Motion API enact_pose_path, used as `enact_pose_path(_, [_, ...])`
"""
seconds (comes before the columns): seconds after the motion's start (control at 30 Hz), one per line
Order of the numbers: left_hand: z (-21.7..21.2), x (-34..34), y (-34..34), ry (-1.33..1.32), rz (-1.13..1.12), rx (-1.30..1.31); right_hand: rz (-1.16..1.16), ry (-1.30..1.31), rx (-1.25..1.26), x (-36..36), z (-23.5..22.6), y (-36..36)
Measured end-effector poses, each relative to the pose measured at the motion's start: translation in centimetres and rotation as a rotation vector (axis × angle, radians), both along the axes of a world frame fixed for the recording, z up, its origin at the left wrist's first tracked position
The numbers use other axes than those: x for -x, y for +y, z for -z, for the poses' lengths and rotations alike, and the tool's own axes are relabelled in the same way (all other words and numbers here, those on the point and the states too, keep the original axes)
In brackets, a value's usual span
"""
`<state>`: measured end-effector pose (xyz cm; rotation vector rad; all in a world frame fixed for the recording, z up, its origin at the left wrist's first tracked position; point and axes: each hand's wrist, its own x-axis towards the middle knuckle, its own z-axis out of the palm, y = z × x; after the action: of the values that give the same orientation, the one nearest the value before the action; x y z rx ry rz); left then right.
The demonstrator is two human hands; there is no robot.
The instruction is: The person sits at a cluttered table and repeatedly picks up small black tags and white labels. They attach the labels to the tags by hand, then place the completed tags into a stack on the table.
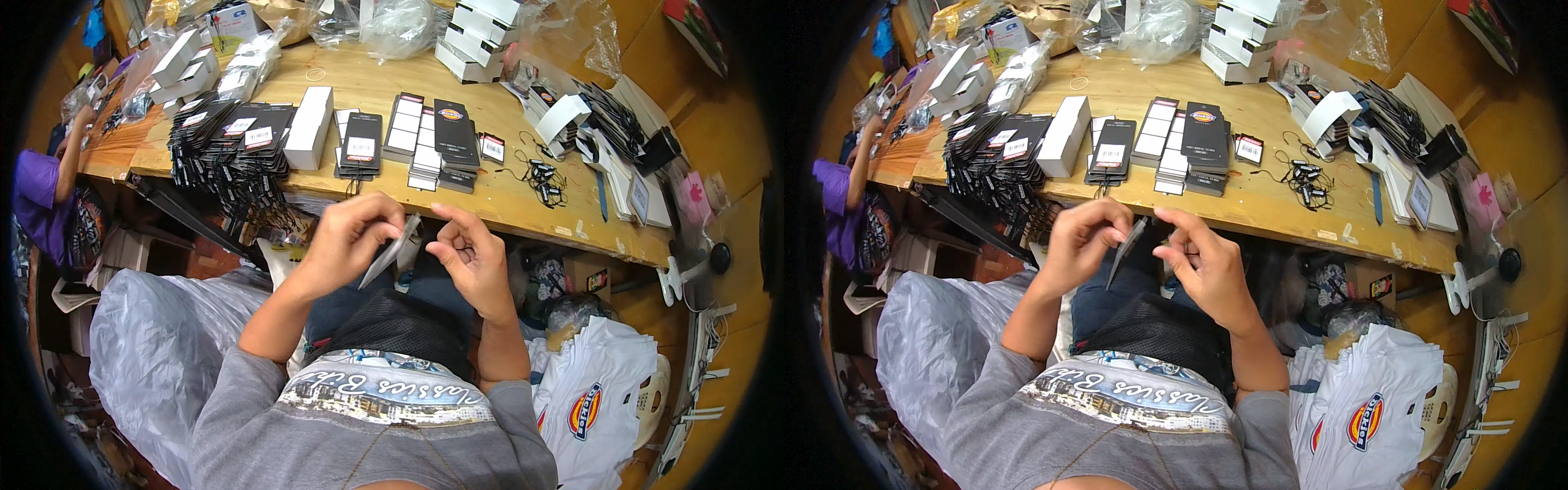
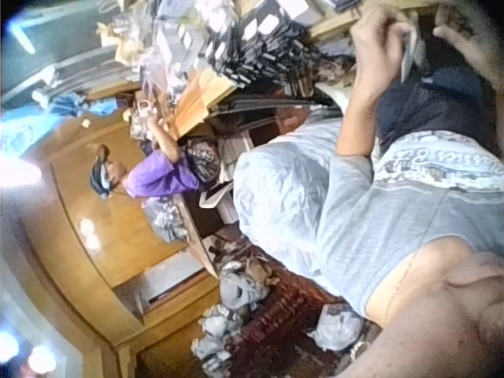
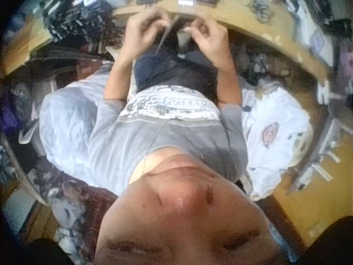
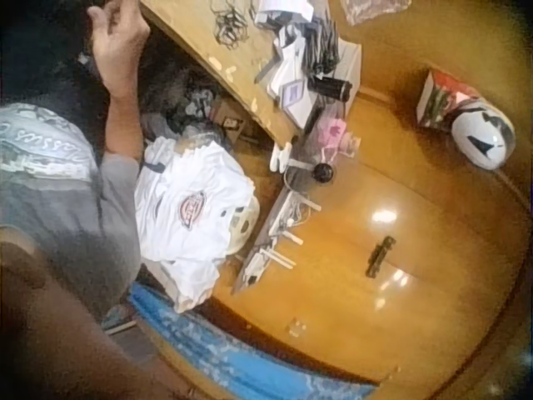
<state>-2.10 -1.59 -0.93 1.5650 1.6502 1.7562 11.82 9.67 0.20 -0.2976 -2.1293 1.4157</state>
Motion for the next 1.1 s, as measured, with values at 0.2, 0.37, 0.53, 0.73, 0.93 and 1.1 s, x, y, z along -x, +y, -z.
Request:
enact_pose_path(0.2, [-0.2,-0.9,0.3,-0.114,0.085,0.064,-0.039,0.126,-0.367,0.5,0.2,0.3])
enact_pose_path(0.37, [-0.4,-0.9,0.0,-0.089,0.089,0.055,-0.011,0.017,-0.293,0.4,-0.7,-0.1])
enact_pose_path(0.53, [0.2,-0.5,0.0,-0.269,0.101,0.065,-0.124,0.080,-0.392,0.4,-0.2,0.6])
enact_pose_path(0.73, [0.3,0.0,0.2,-0.749,0.375,-0.186,-0.204,0.032,-0.057,-0.3,-0.8,0.6])
enact_pose_path(0.93, [0.2,-0.3,0.5,-0.845,0.397,-0.287,-0.196,0.046,0.051,-0.6,0.1,1.0])
enact_pose_path(1.1, [-0.1,-0.3,0.1,-0.755,0.285,-0.330,-0.272,-0.016,0.190,-0.8,1.3,2.2])
